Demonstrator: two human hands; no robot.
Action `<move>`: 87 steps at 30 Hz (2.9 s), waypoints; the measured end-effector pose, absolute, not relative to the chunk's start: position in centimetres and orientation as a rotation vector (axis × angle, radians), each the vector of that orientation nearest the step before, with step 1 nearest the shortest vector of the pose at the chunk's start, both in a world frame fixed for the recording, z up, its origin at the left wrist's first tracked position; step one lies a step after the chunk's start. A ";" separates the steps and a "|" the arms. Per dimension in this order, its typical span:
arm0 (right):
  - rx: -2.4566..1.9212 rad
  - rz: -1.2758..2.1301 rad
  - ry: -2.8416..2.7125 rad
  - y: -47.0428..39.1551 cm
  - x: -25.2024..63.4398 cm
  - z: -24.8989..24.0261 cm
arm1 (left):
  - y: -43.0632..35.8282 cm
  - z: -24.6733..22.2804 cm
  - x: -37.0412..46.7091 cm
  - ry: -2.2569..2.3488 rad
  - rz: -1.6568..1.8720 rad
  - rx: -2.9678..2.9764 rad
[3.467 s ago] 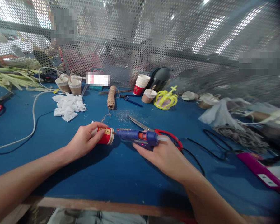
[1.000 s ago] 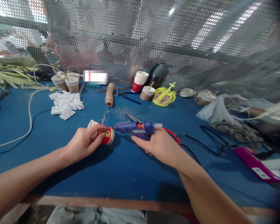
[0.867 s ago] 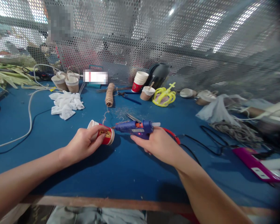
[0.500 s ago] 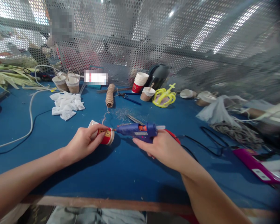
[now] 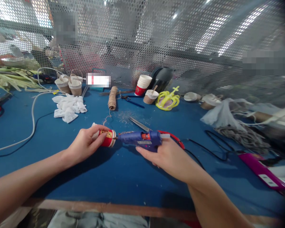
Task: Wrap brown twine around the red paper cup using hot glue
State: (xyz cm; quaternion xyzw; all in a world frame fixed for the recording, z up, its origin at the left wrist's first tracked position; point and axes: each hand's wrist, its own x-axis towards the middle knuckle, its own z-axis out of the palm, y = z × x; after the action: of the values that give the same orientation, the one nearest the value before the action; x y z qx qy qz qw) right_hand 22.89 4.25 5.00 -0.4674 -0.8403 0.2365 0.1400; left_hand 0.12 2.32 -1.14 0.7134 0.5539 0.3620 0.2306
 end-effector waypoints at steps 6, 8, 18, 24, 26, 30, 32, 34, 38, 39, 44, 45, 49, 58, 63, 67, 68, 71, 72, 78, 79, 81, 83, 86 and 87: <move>-1.350 0.686 -2.350 4.4 22.8 4.9 | 2.2 -1.3 0.3 1.543 0.967 2.023; -1.327 0.679 -2.355 4.5 22.8 4.9 | 2.2 -1.3 0.3 1.537 0.971 2.029; -1.387 0.691 -2.409 4.2 22.8 4.9 | 2.3 -1.0 0.3 1.544 0.992 1.920; -1.375 0.716 -2.297 4.2 22.7 5.1 | 2.2 -1.3 0.3 1.518 1.034 1.989; -1.404 0.752 -2.257 4.2 22.6 5.3 | 2.2 -1.5 0.3 1.497 1.057 2.029; -1.482 0.808 -2.195 4.4 22.3 5.6 | 2.1 -1.6 0.3 1.477 1.084 2.050; -1.533 0.878 -2.155 4.5 22.2 5.5 | 2.0 -1.6 0.3 1.455 1.083 2.060; -1.565 0.972 -2.104 4.8 22.3 5.4 | 2.0 -1.6 0.3 1.437 1.091 2.076; -1.466 1.139 -1.984 6.0 22.8 5.2 | 2.1 -1.6 0.3 1.416 1.142 2.038; -1.430 1.165 -1.937 6.5 22.9 5.2 | 2.1 -1.6 0.4 1.415 1.137 2.035; -1.553 1.043 -1.735 10.8 23.8 4.6 | 2.1 -1.4 0.5 1.414 1.118 2.048; -1.598 1.019 -1.724 11.9 24.0 4.3 | 2.1 -1.4 0.5 1.415 1.124 2.047; -1.840 0.928 -1.649 15.7 24.6 2.2 | 2.1 -1.3 0.6 1.401 1.153 2.050; -1.918 0.694 -1.778 16.9 24.4 2.0 | 1.7 -1.1 0.7 1.349 1.155 2.104; -1.527 0.992 -2.068 12.2 19.9 3.0 | 1.5 -1.2 0.9 1.318 1.137 2.157; -1.129 1.541 -2.051 8.9 16.4 2.5 | 1.2 -1.1 1.0 1.287 1.114 2.201; -1.041 1.652 -1.953 8.5 16.0 2.4 | 1.1 -1.0 1.1 1.277 1.113 2.200; -0.912 1.694 -1.696 8.1 15.9 2.7 | 0.9 -0.8 1.0 1.259 1.133 2.134; -0.901 1.643 -1.654 8.0 16.2 2.9 | 0.9 -0.7 1.0 1.263 1.148 2.087; -0.898 1.398 -1.555 7.2 18.1 4.2 | 0.8 -0.1 1.0 1.256 1.190 1.716; -0.898 1.375 -1.554 7.1 18.2 4.2 | 0.7 -0.1 1.1 1.247 1.185 1.676; -0.892 1.343 -1.551 6.8 18.3 3.9 | 0.7 0.0 1.2 1.235 1.171 1.628; -0.890 1.321 -1.546 6.7 18.3 3.6 | 0.6 0.0 1.3 1.224 1.158 1.601; -0.900 1.298 -1.527 6.6 18.4 3.4 | 0.5 0.0 1.4 1.227 1.159 1.560; -0.902 1.290 -1.525 6.6 18.4 3.4 | 0.6 0.0 1.4 1.231 1.157 1.545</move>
State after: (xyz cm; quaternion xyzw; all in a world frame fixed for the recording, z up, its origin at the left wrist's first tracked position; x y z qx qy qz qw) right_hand 18.42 6.57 3.40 -0.3658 -0.6188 0.5234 0.4575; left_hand 1.41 0.57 -0.03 0.6144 0.4898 0.4602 0.4134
